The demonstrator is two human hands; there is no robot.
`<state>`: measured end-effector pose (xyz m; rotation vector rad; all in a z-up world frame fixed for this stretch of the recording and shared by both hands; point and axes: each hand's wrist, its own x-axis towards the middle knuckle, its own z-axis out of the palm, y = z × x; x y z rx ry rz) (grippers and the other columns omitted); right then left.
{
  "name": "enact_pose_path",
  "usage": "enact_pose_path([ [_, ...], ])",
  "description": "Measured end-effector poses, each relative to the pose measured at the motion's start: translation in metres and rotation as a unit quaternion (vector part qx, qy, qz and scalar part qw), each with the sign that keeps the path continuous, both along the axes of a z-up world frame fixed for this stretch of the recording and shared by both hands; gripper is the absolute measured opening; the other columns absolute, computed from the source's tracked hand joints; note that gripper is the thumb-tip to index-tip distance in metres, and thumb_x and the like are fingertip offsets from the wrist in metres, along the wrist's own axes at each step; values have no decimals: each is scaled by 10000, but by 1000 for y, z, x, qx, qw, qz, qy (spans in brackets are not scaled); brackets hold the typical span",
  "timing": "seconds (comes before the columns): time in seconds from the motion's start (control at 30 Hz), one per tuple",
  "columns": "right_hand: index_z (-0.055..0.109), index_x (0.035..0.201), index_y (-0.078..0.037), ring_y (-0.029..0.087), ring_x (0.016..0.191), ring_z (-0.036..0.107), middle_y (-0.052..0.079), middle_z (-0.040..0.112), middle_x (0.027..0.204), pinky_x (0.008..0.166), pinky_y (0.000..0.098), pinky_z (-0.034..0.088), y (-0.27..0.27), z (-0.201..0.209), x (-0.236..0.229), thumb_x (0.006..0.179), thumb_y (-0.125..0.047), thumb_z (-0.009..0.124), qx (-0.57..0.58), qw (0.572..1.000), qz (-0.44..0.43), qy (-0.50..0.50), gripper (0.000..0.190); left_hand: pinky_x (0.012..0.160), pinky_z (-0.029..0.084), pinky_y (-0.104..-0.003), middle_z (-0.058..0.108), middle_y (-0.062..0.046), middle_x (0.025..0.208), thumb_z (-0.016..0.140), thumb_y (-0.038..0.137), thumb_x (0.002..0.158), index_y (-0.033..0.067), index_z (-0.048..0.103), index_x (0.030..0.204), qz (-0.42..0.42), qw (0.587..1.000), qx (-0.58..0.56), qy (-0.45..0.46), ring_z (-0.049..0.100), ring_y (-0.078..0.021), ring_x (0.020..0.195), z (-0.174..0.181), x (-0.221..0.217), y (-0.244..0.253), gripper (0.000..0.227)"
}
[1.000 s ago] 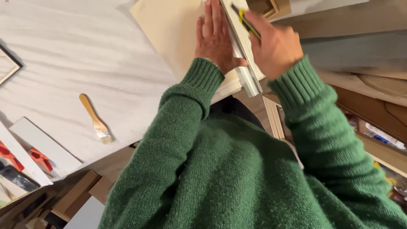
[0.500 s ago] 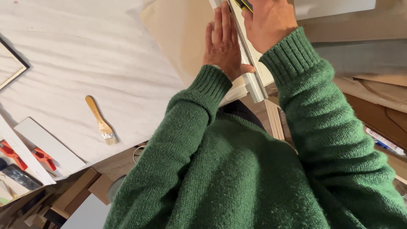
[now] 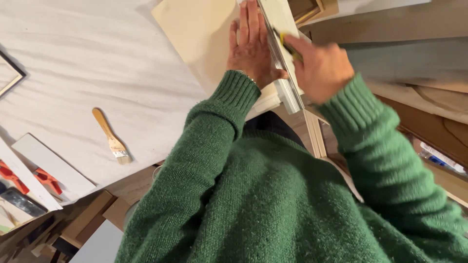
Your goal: Cutting sheets of paper using a utility knife and a metal straight edge.
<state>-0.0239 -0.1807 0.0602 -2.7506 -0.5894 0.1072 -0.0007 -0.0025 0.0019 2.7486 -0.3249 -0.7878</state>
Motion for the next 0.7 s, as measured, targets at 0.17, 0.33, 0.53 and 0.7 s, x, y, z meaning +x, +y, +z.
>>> enact_pose_path([
  [0.17, 642, 1402, -161, 393, 587, 659, 198, 653, 680, 586, 518, 550, -18, 39, -49, 962, -158, 618, 16, 973, -68, 219, 440, 1302, 94, -570, -53, -291, 1660, 818, 832, 574, -176, 92, 1555, 16, 1000, -5, 4, -15, -433, 1577, 7, -2, -1, 1583],
  [0.33, 597, 1393, -233, 428, 644, 682, 197, 705, 755, 600, 551, 554, -41, 36, -84, 950, -240, 614, -46, 962, -70, 261, 444, 1278, 91, -573, -59, -288, 1646, 847, 782, 553, -180, 98, 1538, 31, 999, -17, 0, -14, -417, 1560, 7, 0, 2, 1567],
  [0.53, 601, 1410, -222, 421, 653, 686, 194, 716, 791, 625, 534, 567, -43, 60, -74, 953, -234, 622, -32, 965, -112, 235, 458, 1258, 91, -590, -53, -300, 1642, 843, 784, 575, -176, 88, 1544, 17, 1000, -7, 2, -24, -436, 1551, 8, 2, 4, 1559],
  [0.7, 593, 1443, -192, 423, 683, 681, 187, 724, 852, 639, 513, 567, -26, 50, -41, 976, -180, 651, 16, 977, -109, 185, 471, 1291, 100, -568, -49, -290, 1663, 820, 830, 561, -170, 82, 1551, 21, 1000, -9, -4, -20, -427, 1573, 4, -1, 1, 1589],
])
